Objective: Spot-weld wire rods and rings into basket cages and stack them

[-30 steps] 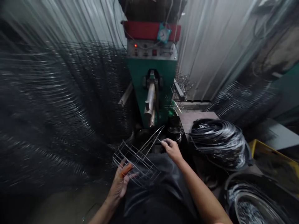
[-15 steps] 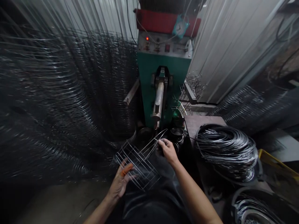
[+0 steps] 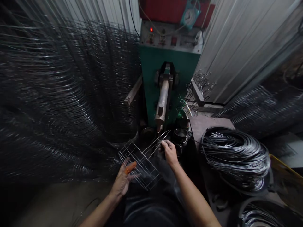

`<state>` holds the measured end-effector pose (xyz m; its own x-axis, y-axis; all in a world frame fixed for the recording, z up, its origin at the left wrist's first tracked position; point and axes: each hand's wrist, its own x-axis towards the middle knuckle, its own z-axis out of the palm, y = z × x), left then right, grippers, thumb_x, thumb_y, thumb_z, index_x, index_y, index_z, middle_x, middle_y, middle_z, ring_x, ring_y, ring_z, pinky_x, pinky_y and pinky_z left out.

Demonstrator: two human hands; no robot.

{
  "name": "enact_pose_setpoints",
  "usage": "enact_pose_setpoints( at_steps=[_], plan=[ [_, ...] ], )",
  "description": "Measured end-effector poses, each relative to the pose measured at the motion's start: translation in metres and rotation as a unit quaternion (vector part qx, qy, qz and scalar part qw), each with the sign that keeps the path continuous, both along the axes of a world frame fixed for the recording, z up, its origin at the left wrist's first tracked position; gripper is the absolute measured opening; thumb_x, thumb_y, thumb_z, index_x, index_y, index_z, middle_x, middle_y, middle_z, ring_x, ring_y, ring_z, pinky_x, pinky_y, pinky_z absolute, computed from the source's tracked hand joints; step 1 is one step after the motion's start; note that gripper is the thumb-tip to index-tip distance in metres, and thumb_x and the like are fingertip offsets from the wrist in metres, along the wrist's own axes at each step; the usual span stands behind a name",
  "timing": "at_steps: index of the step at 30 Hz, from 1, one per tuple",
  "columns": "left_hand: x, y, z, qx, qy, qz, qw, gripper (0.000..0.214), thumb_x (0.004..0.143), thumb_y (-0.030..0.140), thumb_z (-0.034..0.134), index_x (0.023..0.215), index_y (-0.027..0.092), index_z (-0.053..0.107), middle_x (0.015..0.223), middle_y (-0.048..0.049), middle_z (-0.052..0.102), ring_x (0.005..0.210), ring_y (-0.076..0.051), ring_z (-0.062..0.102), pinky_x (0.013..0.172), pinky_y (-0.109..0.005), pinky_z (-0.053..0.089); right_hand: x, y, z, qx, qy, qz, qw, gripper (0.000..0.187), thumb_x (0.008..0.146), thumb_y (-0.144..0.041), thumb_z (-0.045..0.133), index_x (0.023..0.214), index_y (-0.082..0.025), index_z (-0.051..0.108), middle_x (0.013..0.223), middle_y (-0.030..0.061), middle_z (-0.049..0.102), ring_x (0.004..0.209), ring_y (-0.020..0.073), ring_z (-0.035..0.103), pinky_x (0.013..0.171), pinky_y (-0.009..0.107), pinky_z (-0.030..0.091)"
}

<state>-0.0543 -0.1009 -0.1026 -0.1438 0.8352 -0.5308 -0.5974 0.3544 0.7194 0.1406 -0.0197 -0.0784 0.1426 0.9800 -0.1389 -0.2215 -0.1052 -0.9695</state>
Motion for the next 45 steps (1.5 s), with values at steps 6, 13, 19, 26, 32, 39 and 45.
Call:
enact_pose_setpoints(
  at_steps=[6,13,19,26,32,39,45],
  plan=[
    [0.002,0.007,-0.001,0.003,0.001,-0.001,1.0,0.064,0.055,0.034,0.075,0.111,0.024,0.046,0.102,-0.0069,0.056,0.092,-0.023,0.053,0.061,-0.035,0.051,-0.004,0.01,-0.006,0.007,0.031,-0.021,0.999,0.026,0.07,-0.04,0.065,0.062,-0.018,0.054,0.054,-0.0032,0.053,0.048,0.0093,0.049,0.047,0.021,0.04],
    [-0.003,0.015,0.001,0.005,-0.003,-0.007,1.0,0.067,0.054,0.03,0.076,0.112,0.024,0.044,0.104,-0.0078,0.055,0.088,-0.02,0.053,0.06,-0.033,0.051,-0.001,0.021,-0.002,-0.003,0.028,-0.002,1.0,0.025,0.067,-0.04,0.066,0.063,-0.018,0.056,0.056,-0.0022,0.054,0.052,0.01,0.05,0.049,0.021,0.043],
    [-0.002,0.021,0.003,0.002,0.015,-0.012,1.0,0.065,0.057,0.033,0.075,0.112,0.024,0.043,0.107,-0.0079,0.054,0.085,-0.018,0.053,0.062,-0.033,0.051,-0.001,0.029,0.003,-0.008,0.055,0.013,0.998,0.02,0.067,-0.034,0.066,0.063,-0.017,0.057,0.056,-0.0031,0.055,0.05,0.0081,0.05,0.048,0.019,0.042],
    [0.002,0.028,0.013,0.007,0.014,-0.022,1.0,0.069,0.055,0.037,0.075,0.113,0.022,0.04,0.108,-0.0105,0.057,0.092,-0.023,0.054,0.058,-0.035,0.051,0.001,0.037,0.005,-0.021,0.058,0.007,0.998,0.02,0.065,-0.035,0.065,0.063,-0.017,0.056,0.053,-0.0036,0.056,0.044,0.0083,0.05,0.044,0.02,0.041],
    [0.004,0.029,0.019,-0.022,0.016,-0.015,1.0,0.067,0.055,0.035,0.075,0.112,0.023,0.042,0.119,-0.0129,0.053,0.101,-0.026,0.052,0.055,-0.032,0.051,0.001,0.04,0.011,-0.045,0.064,0.008,0.997,0.022,0.062,-0.036,0.067,0.061,-0.017,0.057,0.052,-0.0022,0.057,0.043,0.0086,0.05,0.042,0.021,0.04],
    [0.013,0.021,0.017,-0.002,0.014,0.005,1.0,0.071,0.051,0.036,0.078,0.111,0.023,0.041,0.113,-0.0113,0.056,0.099,-0.026,0.054,0.054,-0.029,0.049,0.01,-0.002,0.009,-0.037,-0.018,0.076,0.996,0.032,0.068,-0.045,0.065,0.084,-0.017,0.064,0.07,0.0018,0.065,0.059,0.0121,0.058,0.057,0.025,0.046],
    [0.016,0.014,0.014,0.023,0.028,0.038,0.999,0.066,0.055,0.035,0.075,0.11,0.025,0.039,0.101,-0.0058,0.057,0.089,-0.02,0.055,0.057,-0.029,0.049,0.013,-0.059,-0.002,0.03,-0.216,0.158,0.963,0.025,0.074,-0.04,0.061,0.087,-0.021,0.069,0.085,0.0043,0.069,0.083,0.0212,0.061,0.076,0.034,0.046]
  ],
)
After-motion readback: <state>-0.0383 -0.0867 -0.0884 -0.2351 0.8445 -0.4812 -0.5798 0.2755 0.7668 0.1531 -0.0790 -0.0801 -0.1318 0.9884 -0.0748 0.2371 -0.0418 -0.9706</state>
